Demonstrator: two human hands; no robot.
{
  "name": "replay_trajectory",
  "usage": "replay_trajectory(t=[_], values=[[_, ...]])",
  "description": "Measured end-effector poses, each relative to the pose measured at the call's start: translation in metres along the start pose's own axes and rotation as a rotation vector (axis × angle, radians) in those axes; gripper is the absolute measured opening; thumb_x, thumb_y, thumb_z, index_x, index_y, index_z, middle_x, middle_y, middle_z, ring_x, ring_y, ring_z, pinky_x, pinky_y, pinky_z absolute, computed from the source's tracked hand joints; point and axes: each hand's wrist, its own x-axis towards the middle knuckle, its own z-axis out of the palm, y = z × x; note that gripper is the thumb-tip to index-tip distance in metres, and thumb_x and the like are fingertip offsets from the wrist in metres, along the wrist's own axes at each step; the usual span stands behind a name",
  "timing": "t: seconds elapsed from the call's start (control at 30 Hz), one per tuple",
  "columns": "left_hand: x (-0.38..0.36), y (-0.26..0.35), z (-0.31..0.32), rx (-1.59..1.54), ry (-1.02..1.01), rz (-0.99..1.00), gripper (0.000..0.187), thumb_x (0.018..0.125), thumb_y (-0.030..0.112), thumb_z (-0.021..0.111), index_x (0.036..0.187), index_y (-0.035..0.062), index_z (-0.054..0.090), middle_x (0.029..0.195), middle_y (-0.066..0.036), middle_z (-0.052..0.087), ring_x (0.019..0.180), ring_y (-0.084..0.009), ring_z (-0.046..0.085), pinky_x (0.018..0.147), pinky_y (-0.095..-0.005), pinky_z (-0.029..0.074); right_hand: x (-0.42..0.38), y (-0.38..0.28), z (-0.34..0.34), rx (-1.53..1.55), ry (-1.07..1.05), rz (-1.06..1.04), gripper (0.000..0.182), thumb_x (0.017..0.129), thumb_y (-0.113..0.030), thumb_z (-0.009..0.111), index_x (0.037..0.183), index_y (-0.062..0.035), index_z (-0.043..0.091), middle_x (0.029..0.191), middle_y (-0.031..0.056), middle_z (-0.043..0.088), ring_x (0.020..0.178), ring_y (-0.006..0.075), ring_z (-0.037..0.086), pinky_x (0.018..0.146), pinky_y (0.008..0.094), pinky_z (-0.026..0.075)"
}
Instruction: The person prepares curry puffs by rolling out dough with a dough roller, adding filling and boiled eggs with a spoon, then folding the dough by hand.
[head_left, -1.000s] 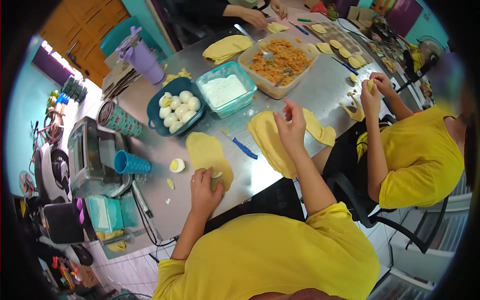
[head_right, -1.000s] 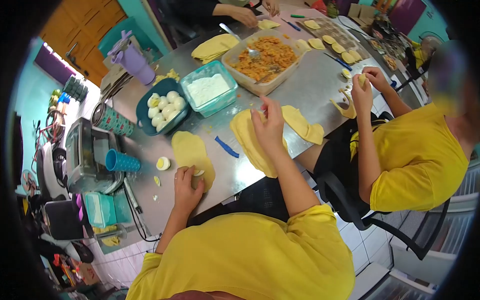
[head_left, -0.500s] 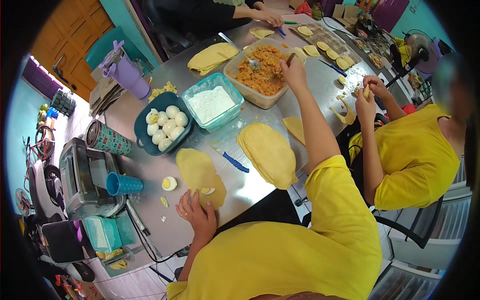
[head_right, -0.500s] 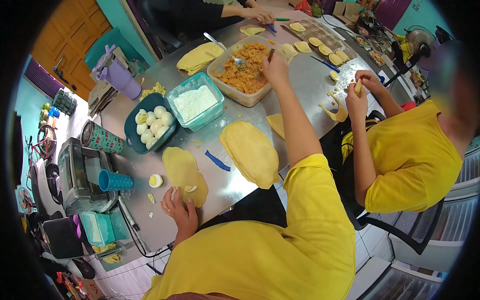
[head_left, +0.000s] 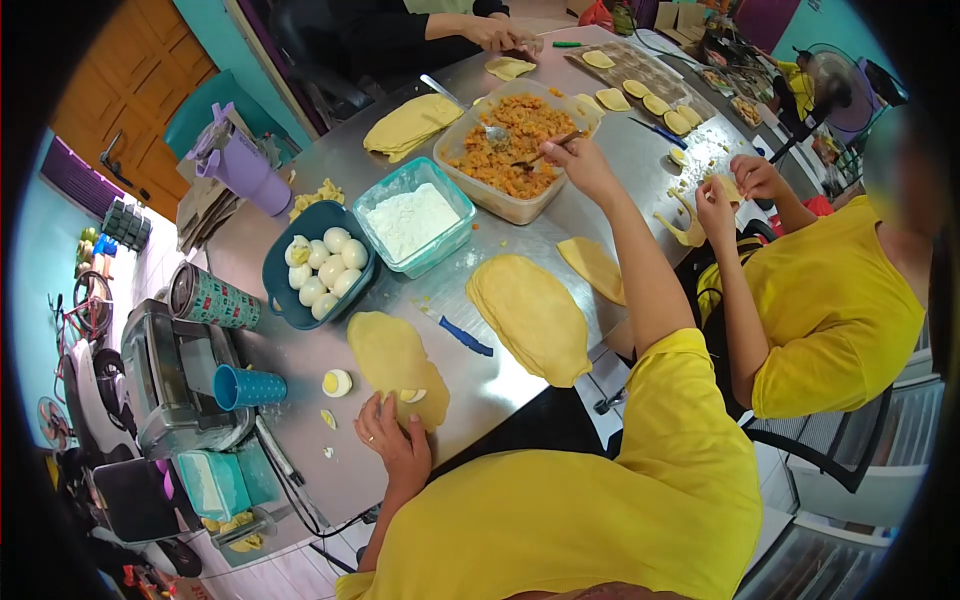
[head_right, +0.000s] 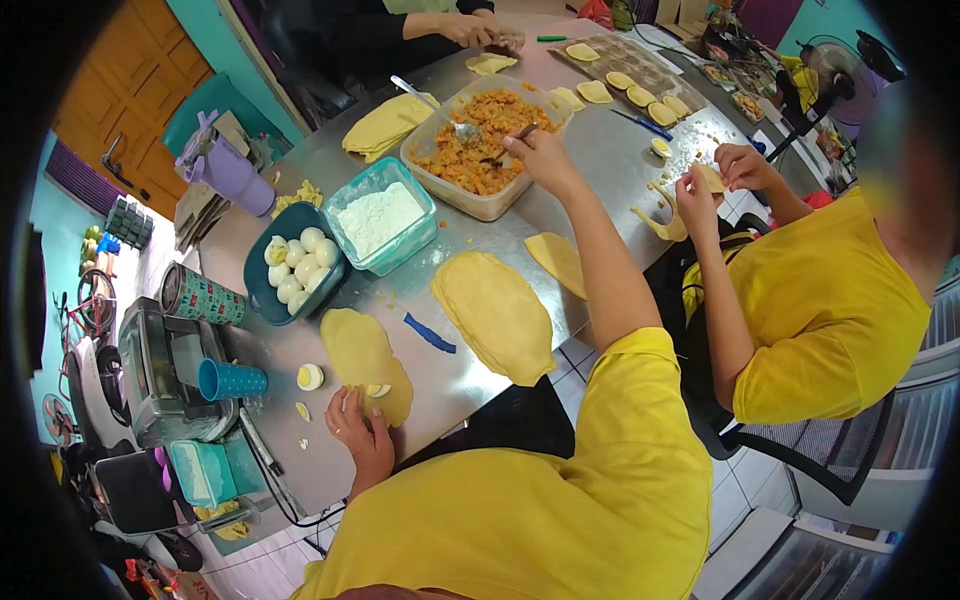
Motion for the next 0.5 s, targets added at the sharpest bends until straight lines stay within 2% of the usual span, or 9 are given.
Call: replay_trajectory(t=[0.2,0.43,0.5], values=[[0.002,0.001,0.000,0.002,-0.005,0.007,0.043,0.086,0.017,0.051,0.126,0.0023,0.043,0.129,-0.021,0.036,0.125,-0.0360,0.031,0.106,-0.0562,0.008,-0.005,-0.006,-0.003,0.253,-0.050,0.038,0.026,0.092,-0.022,0.055,0.088,0.0007,0.066,0.080,0.0048,0.066,0.072,0.0133,0.060,0.069,0.0270,0.049],[0.002,0.000,0.001,0.002,0.017,0.017,0.042,0.086,0.017,0.052,0.124,0.0030,0.045,0.127,-0.019,0.038,0.123,-0.0352,0.033,0.105,-0.0560,0.010,-0.005,-0.007,-0.010,0.430,-0.056,0.088,0.024,0.093,-0.024,0.055,0.086,-0.0024,0.063,0.076,0.0044,0.065,0.067,0.0107,0.059,0.065,0.0246,0.049],[0.002,0.000,0.001,-0.001,0.021,0.021,0.042,0.085,0.017,0.052,0.124,0.0031,0.045,0.127,-0.019,0.039,0.123,-0.0352,0.033,0.105,-0.0560,0.010,0.001,0.001,-0.013,0.522,-0.005,0.104,0.025,0.093,-0.026,0.055,0.084,-0.0044,0.061,0.074,0.0055,0.065,0.060,0.0109,0.059,0.059,0.0233,0.048]])
